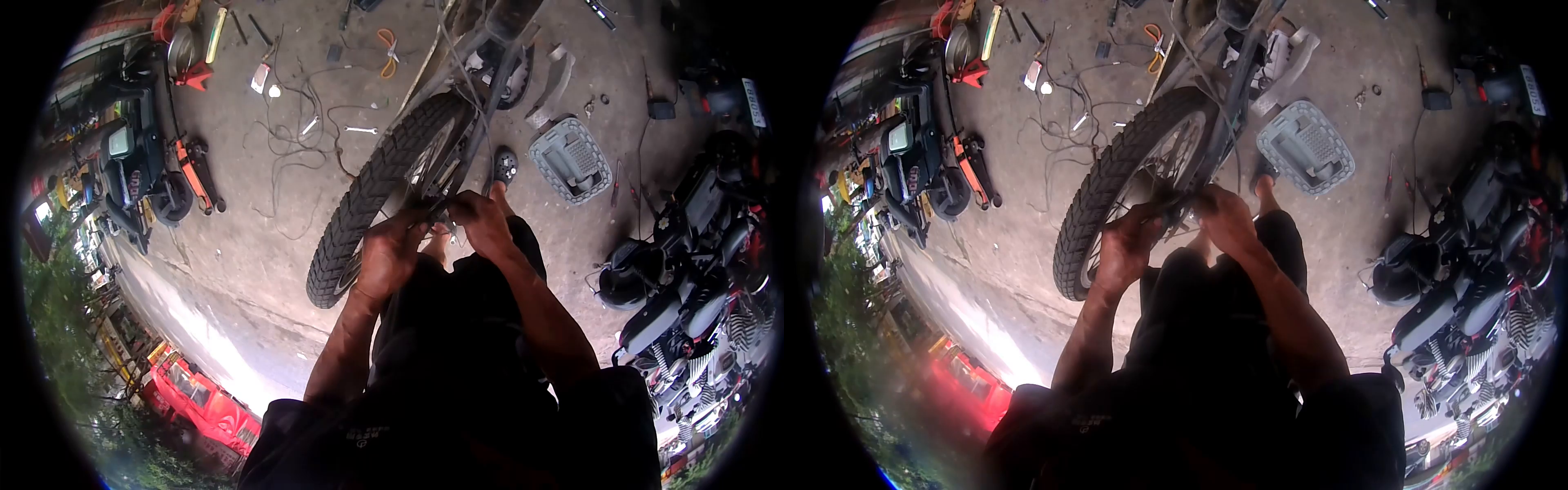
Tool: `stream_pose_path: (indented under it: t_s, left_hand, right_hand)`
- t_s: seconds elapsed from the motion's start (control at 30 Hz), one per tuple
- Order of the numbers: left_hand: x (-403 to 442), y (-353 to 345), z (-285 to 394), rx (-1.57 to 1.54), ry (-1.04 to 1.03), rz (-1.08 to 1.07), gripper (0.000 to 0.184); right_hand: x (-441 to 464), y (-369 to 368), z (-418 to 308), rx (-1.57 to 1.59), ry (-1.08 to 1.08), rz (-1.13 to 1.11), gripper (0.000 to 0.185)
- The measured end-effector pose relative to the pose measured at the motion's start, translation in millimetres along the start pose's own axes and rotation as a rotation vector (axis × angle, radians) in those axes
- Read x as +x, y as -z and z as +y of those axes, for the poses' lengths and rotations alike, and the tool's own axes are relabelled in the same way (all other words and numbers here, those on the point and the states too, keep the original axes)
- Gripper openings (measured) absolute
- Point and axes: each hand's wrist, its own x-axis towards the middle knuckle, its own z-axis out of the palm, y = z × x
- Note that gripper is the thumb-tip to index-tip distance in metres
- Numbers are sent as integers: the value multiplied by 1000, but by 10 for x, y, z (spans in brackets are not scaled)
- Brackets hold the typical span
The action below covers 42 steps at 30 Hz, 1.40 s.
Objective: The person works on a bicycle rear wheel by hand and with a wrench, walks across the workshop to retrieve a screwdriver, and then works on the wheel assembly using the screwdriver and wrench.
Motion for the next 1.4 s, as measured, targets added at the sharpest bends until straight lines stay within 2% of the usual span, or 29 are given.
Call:
stream_pose_path:
  t_s: [0.07,0.17,0.3,0.37,0.43,0.47,0.53,0.63,0.73,0.83,0.97,1.07,1.17,1.27,1.33,1.4]
  left_hand:
    - [101,-24,207,228,-158,-1,17]
    - [92,-23,221,265,-117,13,17]
    - [51,-16,27,81,-51,-39,20]
    - [-86,-86,-221,-55,-11,0,22]
    - [-217,-125,-413,-196,-18,42,23]
    - [-270,-125,-459,-300,-39,8,24]
    - [-244,-90,-436,-201,-35,-16,25]
    - [-236,-73,-523,-185,-46,-7,26]
    - [-129,-42,-469,-149,-19,-4,25]
    - [-74,61,-43,-93,31,-56,25]
    - [-64,39,78,10,22,-75,25]
    - [-248,-111,-440,-126,1,12,28]
    - [-230,-124,-603,-289,-43,33,31]
    - [-204,9,-562,-294,100,-82,33]
    - [-251,-11,-662,-407,68,-87,32]
    - [-228,-28,-540,-481,24,-44,32]
  right_hand:
    - [20,-32,83,-95,125,40,17]
    - [41,-27,137,-347,327,35,16]
    - [35,-71,240,-196,243,25,19]
    - [56,-53,206,21,-54,-59,22]
    - [23,-53,106,160,-271,-109,17]
    - [12,-41,76,142,-265,-115,21]
    - [34,4,54,98,-250,-120,30]
    - [31,31,36,86,-109,-109,31]
    - [44,50,-23,100,-294,-156,31]
    - [25,-64,202,-56,-87,-108,23]
    - [15,48,-77,39,-194,-94,24]
    - [48,51,-33,18,-214,-101,26]
    - [40,28,25,0,-205,-105,30]
    - [25,25,73,-5,-121,-104,28]
    - [56,8,129,-74,-36,-119,27]
    - [57,33,52,-87,-92,-131,21]
